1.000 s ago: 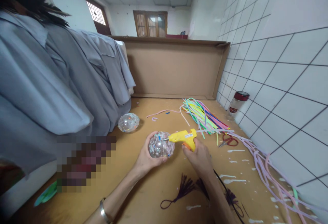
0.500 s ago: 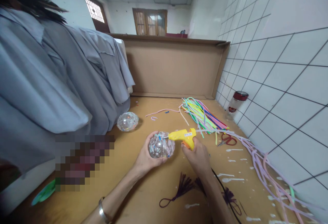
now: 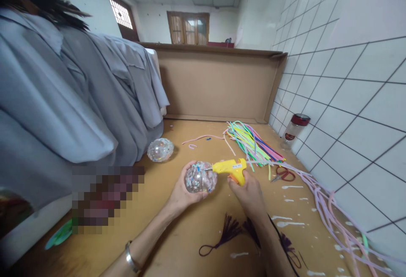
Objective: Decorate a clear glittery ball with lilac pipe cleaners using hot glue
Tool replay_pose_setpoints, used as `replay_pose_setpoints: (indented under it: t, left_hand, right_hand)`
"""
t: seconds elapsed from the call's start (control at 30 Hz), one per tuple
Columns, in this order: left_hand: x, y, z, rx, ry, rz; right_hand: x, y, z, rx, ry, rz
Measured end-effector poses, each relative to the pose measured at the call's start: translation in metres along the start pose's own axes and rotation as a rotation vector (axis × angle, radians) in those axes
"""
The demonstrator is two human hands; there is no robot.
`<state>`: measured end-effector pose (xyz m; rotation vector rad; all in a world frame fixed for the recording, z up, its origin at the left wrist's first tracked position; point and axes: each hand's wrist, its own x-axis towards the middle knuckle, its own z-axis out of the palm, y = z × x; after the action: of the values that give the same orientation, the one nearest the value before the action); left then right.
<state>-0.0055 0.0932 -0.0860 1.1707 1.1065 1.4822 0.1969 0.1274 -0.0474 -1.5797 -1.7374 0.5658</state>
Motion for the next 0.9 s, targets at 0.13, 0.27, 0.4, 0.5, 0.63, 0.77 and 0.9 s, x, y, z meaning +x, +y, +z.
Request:
replay_pose_setpoints:
  t: [0.13, 0.27, 0.4, 0.5, 0.63, 0.77, 0.9]
  left_hand:
    - [-0.0007, 0.0037, 0.0008, -0.052, -0.007, -0.007]
    - [-0.0019, 0.0063, 0.0021, -0.073, -0.01, -0.022]
    - [-0.0018, 0.0066, 0.0023, -0.077, -0.014, -0.016]
    - [-0.0013, 0.0061, 0.002, -0.074, -0.019, -0.015]
    - [-0.0011, 0.003, 0.0021, -0.057, -0.027, -0.018]
    - [-0.0012, -0.0004, 0.0021, -0.04, -0.02, -0.009]
    - [0.0008, -0.0005, -0.0005, -0.01, 0.007, -0.019]
  right_hand:
    - [0.0002, 0.0008, 0.0018, -0.038, -0.013, 0.004]
    - [-0.0001, -0.0005, 0.0028, -0.048, 0.004, -0.022]
    - [-0.0006, -0.0011, 0.0031, -0.051, 0.019, -0.029]
    - [-0.0005, -0.0014, 0.0034, -0.052, 0.016, -0.017]
    - [-0.0002, -0.0018, 0.0041, -0.081, 0.045, -0.009]
    - [-0.0004, -0.0008, 0.0043, -0.092, 0.045, -0.012]
    - [-0.0003, 0.0016, 0.0039, -0.087, 0.022, -0.027]
